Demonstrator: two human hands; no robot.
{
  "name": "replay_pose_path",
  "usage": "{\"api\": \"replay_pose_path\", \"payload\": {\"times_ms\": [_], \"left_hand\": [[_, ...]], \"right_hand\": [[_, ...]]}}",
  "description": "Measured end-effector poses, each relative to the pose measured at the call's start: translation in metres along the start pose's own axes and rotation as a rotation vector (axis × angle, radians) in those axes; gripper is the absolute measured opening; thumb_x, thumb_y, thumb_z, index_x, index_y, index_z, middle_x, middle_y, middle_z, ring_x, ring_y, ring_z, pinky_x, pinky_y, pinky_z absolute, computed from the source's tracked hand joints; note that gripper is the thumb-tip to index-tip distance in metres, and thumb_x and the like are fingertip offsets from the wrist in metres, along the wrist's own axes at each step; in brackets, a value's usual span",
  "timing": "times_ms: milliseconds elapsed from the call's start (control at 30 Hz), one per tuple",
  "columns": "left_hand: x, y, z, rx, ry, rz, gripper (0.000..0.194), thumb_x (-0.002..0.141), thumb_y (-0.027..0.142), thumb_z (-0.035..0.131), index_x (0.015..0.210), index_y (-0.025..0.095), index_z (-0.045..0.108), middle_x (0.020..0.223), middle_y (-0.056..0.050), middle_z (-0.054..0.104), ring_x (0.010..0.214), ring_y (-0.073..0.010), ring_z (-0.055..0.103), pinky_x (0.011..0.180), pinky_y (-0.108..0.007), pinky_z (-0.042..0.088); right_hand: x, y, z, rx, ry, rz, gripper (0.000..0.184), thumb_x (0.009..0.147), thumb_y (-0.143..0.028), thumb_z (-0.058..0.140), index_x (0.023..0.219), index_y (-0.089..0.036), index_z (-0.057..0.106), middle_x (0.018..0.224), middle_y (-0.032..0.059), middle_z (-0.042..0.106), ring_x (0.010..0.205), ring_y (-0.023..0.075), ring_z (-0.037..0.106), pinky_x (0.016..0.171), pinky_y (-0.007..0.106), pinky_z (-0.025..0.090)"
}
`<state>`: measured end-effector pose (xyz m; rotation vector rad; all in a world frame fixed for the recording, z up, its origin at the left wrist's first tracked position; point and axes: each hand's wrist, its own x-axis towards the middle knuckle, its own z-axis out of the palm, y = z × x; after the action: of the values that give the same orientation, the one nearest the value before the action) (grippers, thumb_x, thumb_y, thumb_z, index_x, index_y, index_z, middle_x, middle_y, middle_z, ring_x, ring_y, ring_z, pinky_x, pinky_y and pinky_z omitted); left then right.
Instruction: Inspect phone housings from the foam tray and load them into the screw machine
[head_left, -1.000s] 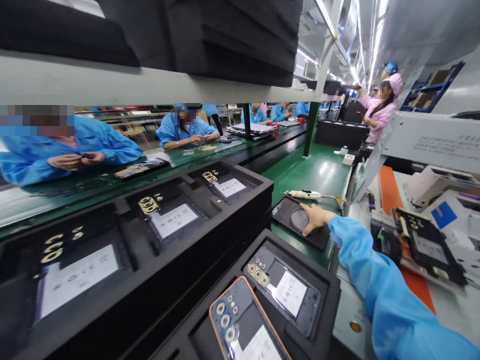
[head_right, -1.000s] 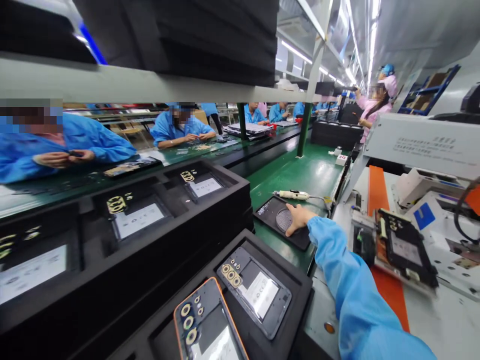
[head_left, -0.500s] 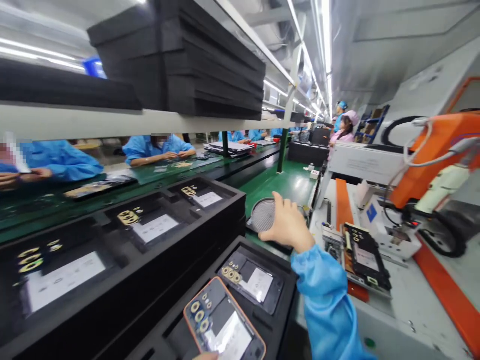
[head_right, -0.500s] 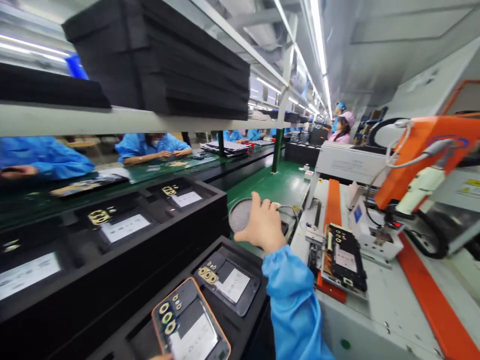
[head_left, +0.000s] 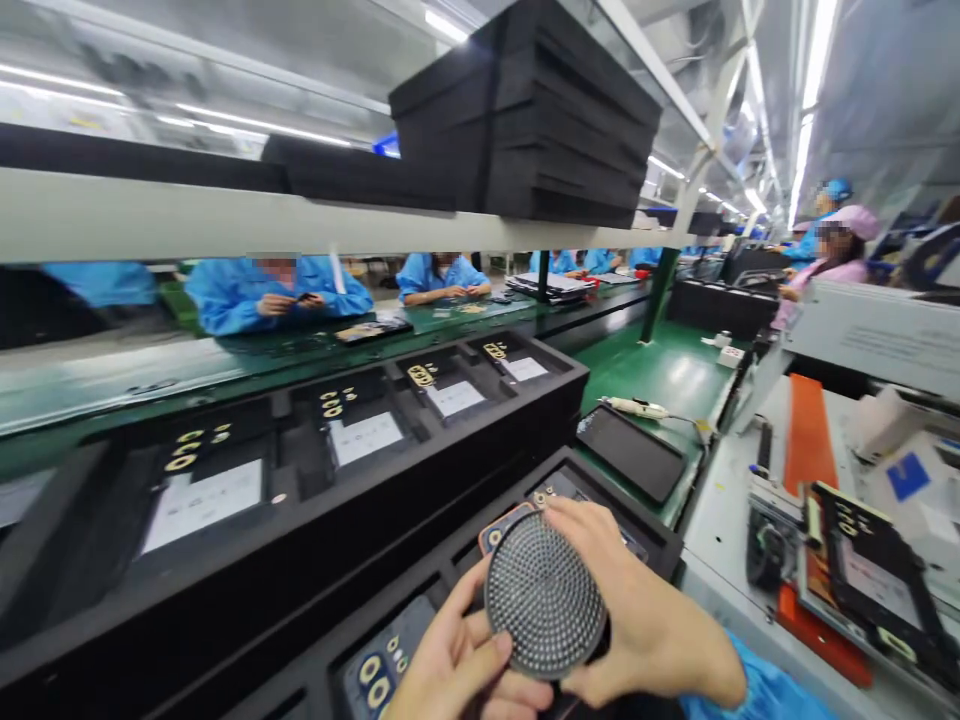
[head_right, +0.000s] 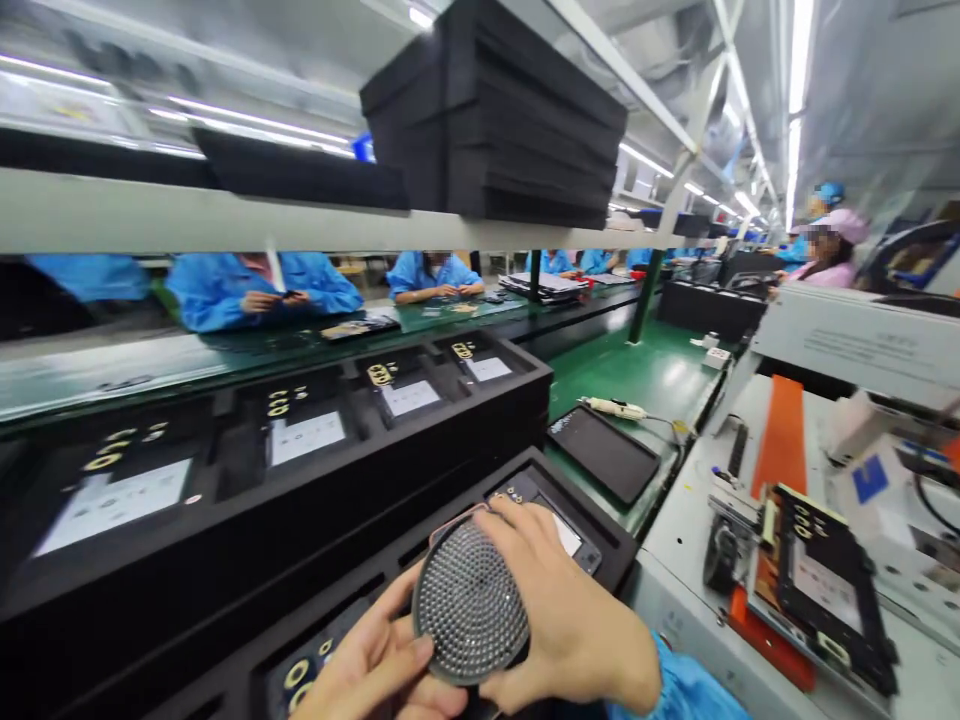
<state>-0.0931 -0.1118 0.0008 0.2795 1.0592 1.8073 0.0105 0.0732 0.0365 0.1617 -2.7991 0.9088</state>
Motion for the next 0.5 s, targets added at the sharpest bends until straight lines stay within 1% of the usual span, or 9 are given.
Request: {"api": "replay_pose_path", "payload": {"times_ms": [67, 100, 167, 200, 233, 267, 333, 400, 500], "left_hand": [[0.0, 0.0, -0.001, -0.043, -0.003, 0.01, 0.098, 0.075, 0.027, 0.082, 0.144, 0.017, 0.013, 0.099, -0.015, 0.067, 0.063, -0.0202, 0.069, 0.052, -0.021, 0.053], [0.0, 0.0, -0.002, -0.054, -0.003, 0.015, 0.094, 0.078, 0.025, 0.079, 0.144, 0.018, 0.013, 0.099, -0.015, 0.068, 0.066, -0.0209, 0.07, 0.055, -0.021, 0.055], [0.0, 0.001, -0.003, -0.064, 0.008, 0.036, 0.089, 0.082, 0.019, 0.074, 0.145, 0.02, 0.011, 0.094, -0.012, 0.068, 0.069, -0.0213, 0.071, 0.058, -0.022, 0.056], [0.0, 0.001, -0.003, -0.068, 0.005, 0.05, 0.088, 0.083, 0.019, 0.072, 0.145, 0.021, 0.01, 0.092, -0.01, 0.068, 0.069, -0.0213, 0.071, 0.06, -0.023, 0.057], [0.0, 0.001, -0.004, -0.074, -0.003, 0.06, 0.089, 0.084, 0.019, 0.072, 0.146, 0.022, 0.009, 0.092, -0.009, 0.067, 0.07, -0.0213, 0.071, 0.061, -0.023, 0.057], [0.0, 0.0, -0.004, -0.084, -0.015, 0.064, 0.09, 0.083, 0.02, 0.073, 0.145, 0.022, 0.009, 0.093, -0.008, 0.066, 0.07, -0.0214, 0.071, 0.061, -0.024, 0.057], [0.0, -0.001, -0.005, -0.107, -0.034, 0.06, 0.093, 0.081, 0.024, 0.077, 0.145, 0.024, 0.009, 0.1, -0.009, 0.065, 0.072, -0.0224, 0.071, 0.062, -0.025, 0.057], [0.001, -0.002, -0.005, -0.119, -0.031, 0.047, 0.094, 0.08, 0.026, 0.078, 0.145, 0.025, 0.01, 0.108, -0.011, 0.063, 0.076, -0.024, 0.072, 0.065, -0.026, 0.057], [0.002, -0.003, -0.007, -0.114, -0.03, 0.034, 0.094, 0.08, 0.027, 0.078, 0.145, 0.026, 0.009, 0.115, -0.013, 0.061, 0.08, -0.0247, 0.072, 0.068, -0.028, 0.056]], "right_hand": [[-0.007, 0.008, 0.008, 0.174, 0.099, 0.146, 0.116, 0.061, -0.031, 0.087, 0.154, -0.025, 0.017, 0.158, 0.0108, 0.014, 0.147, 0.0289, 0.014, 0.122, 0.048, 0.015], [-0.01, 0.012, 0.013, 0.26, 0.16, 0.221, 0.116, 0.063, -0.033, 0.087, 0.154, -0.027, 0.016, 0.158, 0.0104, 0.017, 0.145, 0.0283, 0.019, 0.12, 0.047, 0.02], [-0.015, 0.016, 0.025, 0.46, 0.252, 0.299, 0.113, 0.067, -0.034, 0.085, 0.154, -0.028, 0.013, 0.152, 0.0122, 0.031, 0.135, 0.0265, 0.038, 0.11, 0.042, 0.036], [-0.016, 0.017, 0.031, 0.577, 0.267, 0.304, 0.11, 0.07, -0.032, 0.082, 0.153, -0.027, 0.011, 0.146, 0.0134, 0.039, 0.124, 0.0246, 0.049, 0.1, 0.037, 0.044], [-0.017, 0.016, 0.036, 0.696, 0.265, 0.304, 0.108, 0.072, -0.031, 0.079, 0.153, -0.026, 0.008, 0.139, 0.0139, 0.047, 0.111, 0.0216, 0.056, 0.089, 0.033, 0.047], [-0.017, 0.014, 0.04, 0.805, 0.255, 0.313, 0.107, 0.074, -0.03, 0.077, 0.153, -0.025, 0.006, 0.132, 0.0136, 0.052, 0.099, 0.0184, 0.059, 0.08, 0.029, 0.047], [-0.016, 0.008, 0.045, 0.943, 0.256, 0.358, 0.108, 0.077, -0.031, 0.077, 0.153, -0.026, 0.001, 0.123, 0.0115, 0.057, 0.085, 0.0135, 0.058, 0.071, 0.025, 0.044], [-0.015, 0.004, 0.046, 0.991, 0.27, 0.397, 0.109, 0.077, -0.033, 0.079, 0.152, -0.028, 0.0, 0.122, 0.0094, 0.057, 0.082, 0.0111, 0.056, 0.07, 0.023, 0.042], [-0.014, 0.005, 0.046, 1.023, 0.286, 0.373, 0.103, 0.08, -0.037, 0.079, 0.153, -0.03, 0.007, 0.129, 0.0099, 0.054, 0.086, 0.0111, 0.056, 0.071, 0.023, 0.042]]}}
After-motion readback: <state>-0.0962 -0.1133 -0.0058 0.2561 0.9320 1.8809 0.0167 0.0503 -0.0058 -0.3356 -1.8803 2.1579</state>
